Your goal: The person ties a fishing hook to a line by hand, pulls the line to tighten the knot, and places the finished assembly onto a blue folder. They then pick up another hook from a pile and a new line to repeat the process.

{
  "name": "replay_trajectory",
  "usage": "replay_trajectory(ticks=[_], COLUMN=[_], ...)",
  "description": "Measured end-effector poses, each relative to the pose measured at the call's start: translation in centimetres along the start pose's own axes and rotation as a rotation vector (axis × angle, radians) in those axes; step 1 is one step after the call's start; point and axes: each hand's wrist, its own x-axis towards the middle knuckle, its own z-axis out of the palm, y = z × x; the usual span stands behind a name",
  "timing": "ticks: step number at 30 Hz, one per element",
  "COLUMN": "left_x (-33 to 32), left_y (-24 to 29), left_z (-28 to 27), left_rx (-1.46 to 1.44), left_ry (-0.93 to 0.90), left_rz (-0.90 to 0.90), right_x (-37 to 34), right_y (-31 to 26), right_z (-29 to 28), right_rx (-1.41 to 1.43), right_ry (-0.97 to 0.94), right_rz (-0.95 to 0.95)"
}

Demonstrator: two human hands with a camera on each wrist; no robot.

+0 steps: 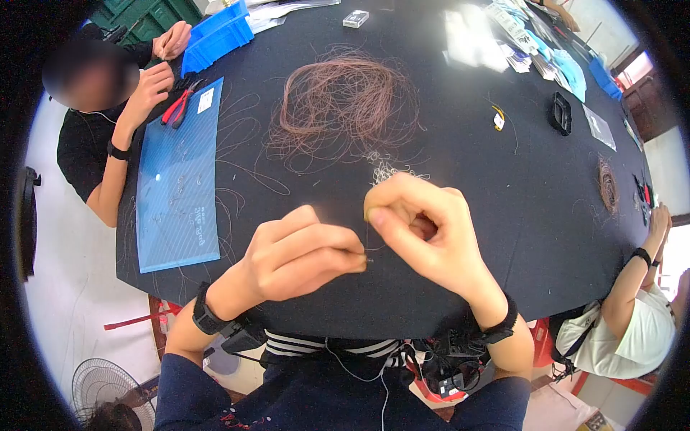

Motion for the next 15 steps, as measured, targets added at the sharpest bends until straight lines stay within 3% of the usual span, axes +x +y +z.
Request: replay_trajectory(ticks=[1, 3, 8, 15], left_x=[0.0, 0.2, 0.6, 0.1], left_y=[0.2, 0.6, 0.1, -0.9], left_z=[0.0, -0.1, -1.5, -1.2], left_rx=[-0.026, -0.08, -0.008, 0.153], left_ry=[0.019, 0.058, 0.167, 0.144], left_rz=[-0.008, -0.022, -0.149, -0.068], right_x=[0.1, 0.3, 0.2, -0.1], right_y=[0.0, 0.3, 0.3, -1.3], right_z=[0.3, 0.4, 1.1, 0.4], right_rx=[-0.02, -0.164, -0.121, -0.095], right_ry=[0.037, -0.062, -0.304, -0.449], right_rz=[0.04, 0.023, -0.032, -0.152])
